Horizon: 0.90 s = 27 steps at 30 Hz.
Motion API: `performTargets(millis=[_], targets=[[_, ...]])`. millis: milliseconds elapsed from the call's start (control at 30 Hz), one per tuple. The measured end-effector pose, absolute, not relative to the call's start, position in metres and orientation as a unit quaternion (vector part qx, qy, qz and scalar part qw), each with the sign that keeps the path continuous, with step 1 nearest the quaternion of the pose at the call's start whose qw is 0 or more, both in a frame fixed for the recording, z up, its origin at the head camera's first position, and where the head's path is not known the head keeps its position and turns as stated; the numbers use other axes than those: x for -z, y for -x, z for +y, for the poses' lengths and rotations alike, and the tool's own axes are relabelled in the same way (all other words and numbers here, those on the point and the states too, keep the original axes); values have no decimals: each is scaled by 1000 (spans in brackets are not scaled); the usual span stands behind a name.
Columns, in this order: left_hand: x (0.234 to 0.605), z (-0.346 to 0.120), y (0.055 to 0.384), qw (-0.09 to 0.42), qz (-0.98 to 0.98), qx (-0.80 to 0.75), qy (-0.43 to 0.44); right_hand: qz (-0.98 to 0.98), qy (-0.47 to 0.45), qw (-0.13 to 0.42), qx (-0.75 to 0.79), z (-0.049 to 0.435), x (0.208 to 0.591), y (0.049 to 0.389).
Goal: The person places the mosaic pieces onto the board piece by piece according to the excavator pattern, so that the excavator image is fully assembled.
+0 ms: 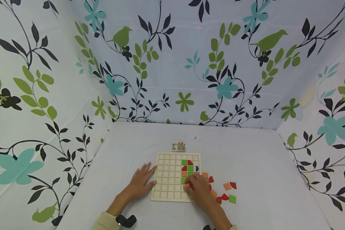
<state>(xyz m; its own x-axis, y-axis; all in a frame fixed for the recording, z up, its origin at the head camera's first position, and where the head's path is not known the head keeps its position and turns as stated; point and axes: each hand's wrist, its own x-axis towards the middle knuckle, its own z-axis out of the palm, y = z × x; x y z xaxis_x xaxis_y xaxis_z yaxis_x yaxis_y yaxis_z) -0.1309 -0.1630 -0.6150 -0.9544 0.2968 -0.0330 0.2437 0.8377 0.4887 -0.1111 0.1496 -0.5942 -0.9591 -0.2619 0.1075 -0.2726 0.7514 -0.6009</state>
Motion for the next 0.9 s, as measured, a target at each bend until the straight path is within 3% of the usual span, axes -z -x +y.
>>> performTargets(millis=[900], targets=[[613, -164, 130, 43, 954, -253, -155, -952, -169, 19, -256, 140, 598, 103]])
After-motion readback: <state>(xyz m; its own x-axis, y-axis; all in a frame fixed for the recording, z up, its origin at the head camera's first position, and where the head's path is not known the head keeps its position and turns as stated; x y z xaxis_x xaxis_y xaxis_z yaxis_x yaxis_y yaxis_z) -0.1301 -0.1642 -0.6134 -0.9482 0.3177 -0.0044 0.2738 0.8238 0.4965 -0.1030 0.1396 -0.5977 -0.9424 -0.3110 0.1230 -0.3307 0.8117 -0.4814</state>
